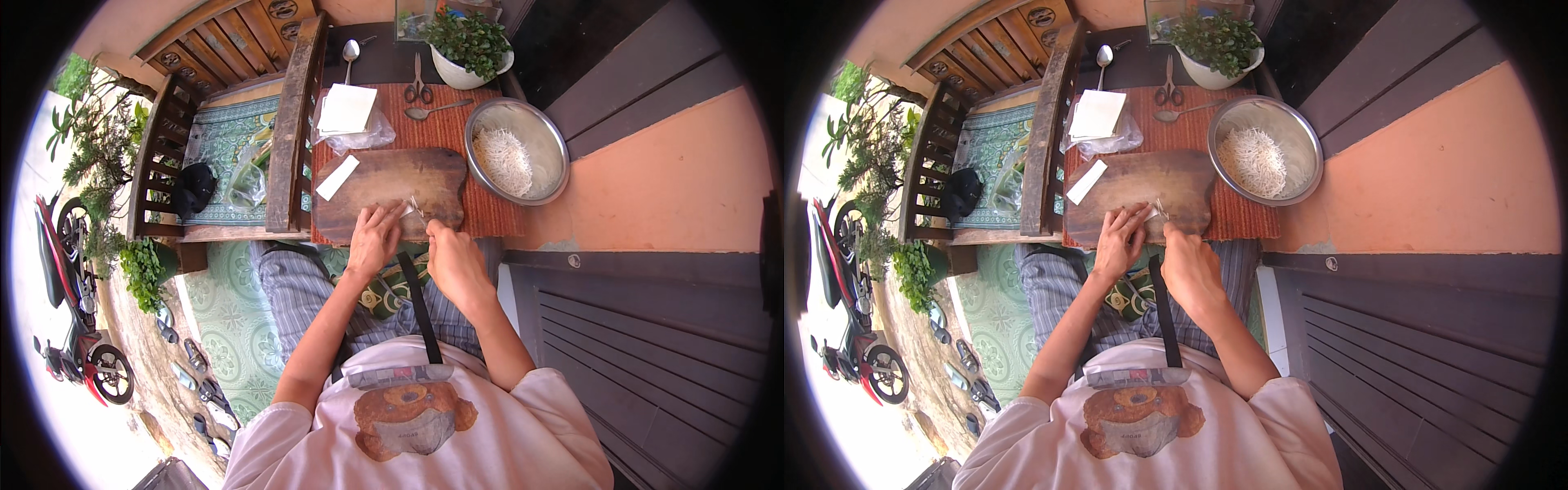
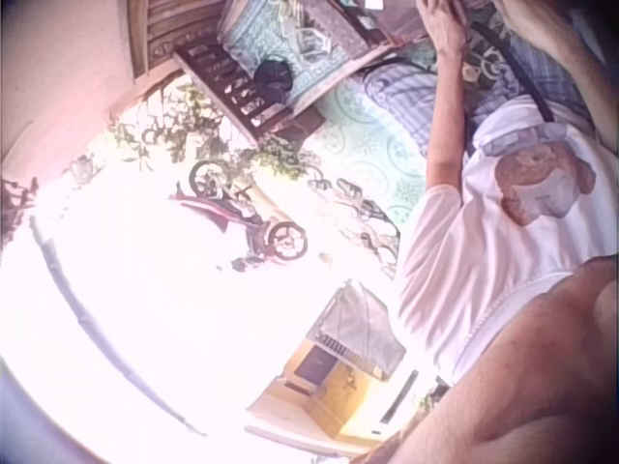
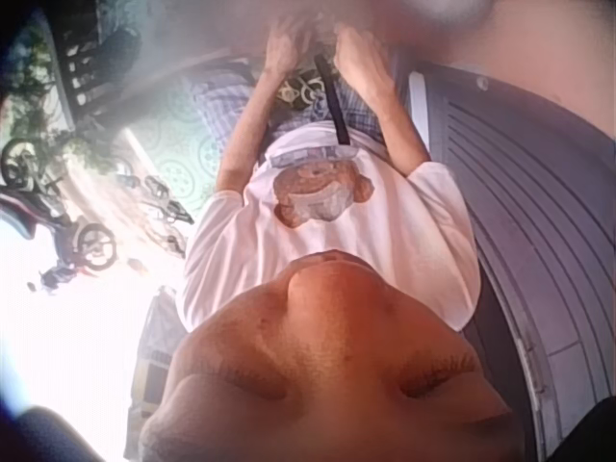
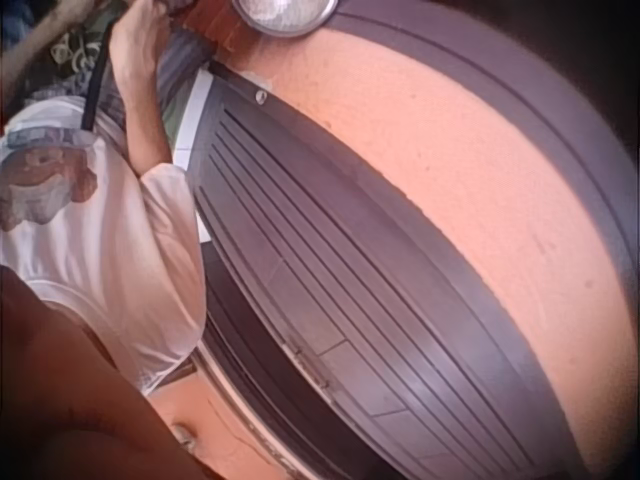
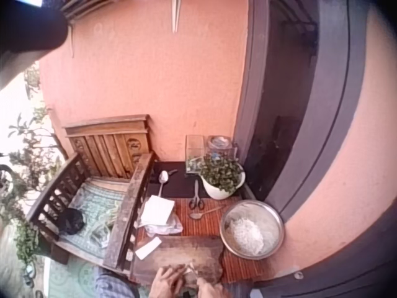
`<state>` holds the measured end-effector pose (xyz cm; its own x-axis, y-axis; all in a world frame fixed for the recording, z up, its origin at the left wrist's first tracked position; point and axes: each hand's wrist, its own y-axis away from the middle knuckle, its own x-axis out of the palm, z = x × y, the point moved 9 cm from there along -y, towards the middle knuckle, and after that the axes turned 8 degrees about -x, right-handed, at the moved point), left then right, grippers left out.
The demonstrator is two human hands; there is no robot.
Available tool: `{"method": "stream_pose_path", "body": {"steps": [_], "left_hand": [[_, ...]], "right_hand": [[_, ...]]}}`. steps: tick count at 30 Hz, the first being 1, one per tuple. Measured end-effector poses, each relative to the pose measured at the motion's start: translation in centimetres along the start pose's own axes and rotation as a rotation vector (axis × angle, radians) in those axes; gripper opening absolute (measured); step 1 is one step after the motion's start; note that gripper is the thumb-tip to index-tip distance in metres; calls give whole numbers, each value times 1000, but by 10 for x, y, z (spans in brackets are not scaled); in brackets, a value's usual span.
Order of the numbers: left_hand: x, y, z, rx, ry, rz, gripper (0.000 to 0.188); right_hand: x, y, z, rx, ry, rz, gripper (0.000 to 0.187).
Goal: The person sits on the floor and uses a knife to slice a block of white tofu into thin strips on a wooden cutting board. The sliced pieces are transferred into a metal bowl containing water.
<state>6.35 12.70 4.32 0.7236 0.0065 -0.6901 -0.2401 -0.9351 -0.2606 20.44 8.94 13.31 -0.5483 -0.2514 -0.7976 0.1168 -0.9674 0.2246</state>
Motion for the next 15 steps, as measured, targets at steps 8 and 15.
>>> {"method": "stream_pose_path", "body": {"steps": [8, 15], "left_hand": [[0, 0, -1, 3, -7, -5, 48], [-1, 0, -3, 5, -2, -6, 49]], "right_hand": [[-2, 12, -5, 14, -20, -60, 16], [1, 23, -14, 47, -66, -63, 17]]}}
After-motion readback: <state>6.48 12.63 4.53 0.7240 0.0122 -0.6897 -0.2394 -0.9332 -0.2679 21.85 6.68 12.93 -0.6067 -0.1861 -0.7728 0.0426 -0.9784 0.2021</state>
